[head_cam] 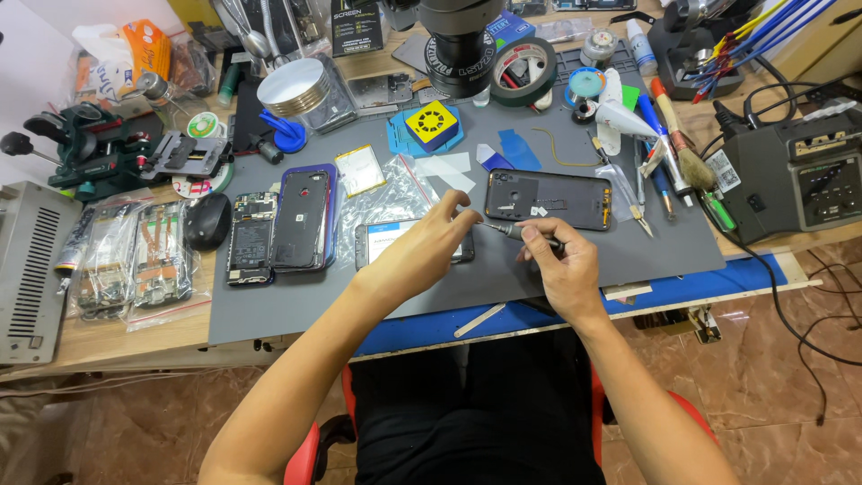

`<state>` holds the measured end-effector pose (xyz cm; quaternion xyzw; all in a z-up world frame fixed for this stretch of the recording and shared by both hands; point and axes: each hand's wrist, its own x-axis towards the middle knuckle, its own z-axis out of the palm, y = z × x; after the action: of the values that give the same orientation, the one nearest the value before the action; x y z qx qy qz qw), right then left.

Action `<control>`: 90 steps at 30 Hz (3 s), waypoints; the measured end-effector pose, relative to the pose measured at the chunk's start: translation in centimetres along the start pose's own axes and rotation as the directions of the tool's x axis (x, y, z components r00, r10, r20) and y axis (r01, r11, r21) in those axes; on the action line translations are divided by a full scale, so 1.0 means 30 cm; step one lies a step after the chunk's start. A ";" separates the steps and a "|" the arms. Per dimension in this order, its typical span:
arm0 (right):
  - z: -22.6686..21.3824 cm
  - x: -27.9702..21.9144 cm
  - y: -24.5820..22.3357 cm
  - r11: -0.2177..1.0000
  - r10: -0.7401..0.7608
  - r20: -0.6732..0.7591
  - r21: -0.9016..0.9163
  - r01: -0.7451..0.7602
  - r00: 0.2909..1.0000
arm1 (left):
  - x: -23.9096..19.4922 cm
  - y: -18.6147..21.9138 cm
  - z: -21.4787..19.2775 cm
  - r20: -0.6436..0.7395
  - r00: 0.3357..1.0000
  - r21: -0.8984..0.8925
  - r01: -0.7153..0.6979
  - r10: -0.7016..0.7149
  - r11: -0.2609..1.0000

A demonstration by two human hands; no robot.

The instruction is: The person uses a screwdriver to remove screws from a disassembled smartphone, then uses a blue plastic pry tool to separate the screen from the phone's frame. The person lifts the screen and sets it aside.

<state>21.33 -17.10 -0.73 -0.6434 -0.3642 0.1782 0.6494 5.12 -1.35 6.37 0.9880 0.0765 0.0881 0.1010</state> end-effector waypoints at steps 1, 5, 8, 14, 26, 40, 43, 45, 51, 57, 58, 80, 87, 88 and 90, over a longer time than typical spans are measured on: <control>0.001 0.000 -0.002 1.000 -0.003 -0.001 0.000 0.003 1.000 | -0.002 0.000 0.008 -0.002 1.000 0.002 -0.002 0.002 1.000; -0.002 0.003 0.000 1.000 -0.002 -0.016 0.022 0.002 1.000 | 0.007 0.016 0.021 0.038 0.999 0.045 -0.002 0.001 0.999; -0.004 0.008 0.025 0.989 0.012 -0.067 0.145 -0.002 0.998 | 0.021 0.028 -0.025 0.015 1.000 0.120 -0.028 0.027 0.992; -0.002 0.011 0.072 0.930 0.040 -0.120 0.366 0.007 0.992 | 0.032 -0.028 0.004 -0.020 0.998 -0.081 0.049 -0.051 0.995; 0.004 0.017 0.085 0.936 0.028 -0.121 0.353 0.017 0.992 | 0.026 -0.109 0.004 -0.054 0.984 -0.433 0.130 -0.170 0.892; 0.000 0.020 0.098 0.916 0.072 -0.144 0.401 -0.008 0.987 | -0.084 -0.153 0.108 -0.101 0.982 -0.040 0.155 -0.159 0.987; 0.001 0.025 0.108 0.907 0.076 -0.139 0.420 -0.011 0.987 | -0.083 -0.149 0.099 -0.077 0.975 -0.107 0.198 -0.207 0.974; -0.001 0.026 0.105 0.900 0.082 -0.140 0.435 -0.013 0.987 | -0.074 -0.158 0.111 -0.082 0.975 -0.104 0.200 -0.209 0.974; 0.005 0.030 0.125 0.873 0.104 -0.176 0.487 -0.005 0.979 | -0.070 -0.196 0.159 -0.156 0.964 -0.113 0.201 -0.217 0.973; 0.003 0.027 0.091 0.804 0.173 -0.272 0.594 0.024 0.947 | 0.189 -0.085 0.175 -0.166 0.966 -0.386 0.119 -0.196 0.915; 0.007 0.022 0.090 0.806 0.164 -0.261 0.592 0.023 0.951 | 0.208 -0.074 0.189 -0.177 0.963 -0.386 0.124 -0.205 0.914; 0.128 -0.007 -0.075 0.880 -0.169 0.119 -0.429 0.204 0.978 | -0.188 -0.085 0.242 -0.743 0.669 0.159 0.189 -0.009 0.969; 0.175 0.015 -0.083 0.830 -0.184 0.187 -0.496 0.254 0.965 | -0.198 -0.096 0.262 -0.742 0.666 0.095 0.218 -0.077 0.971; 0.180 0.020 -0.088 0.829 -0.186 0.194 -0.496 0.259 0.963 | -0.198 -0.102 0.261 -0.745 0.662 0.093 0.224 -0.081 0.970; 0.178 0.019 -0.095 0.815 -0.171 0.209 -0.519 0.257 0.963 | -0.197 -0.104 0.264 -0.748 0.659 0.075 0.200 -0.078 0.977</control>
<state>17.29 -13.23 1.65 -0.7396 -0.5184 0.0424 0.4272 0.46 -0.81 -2.85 0.8628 0.1928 0.4674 -0.0072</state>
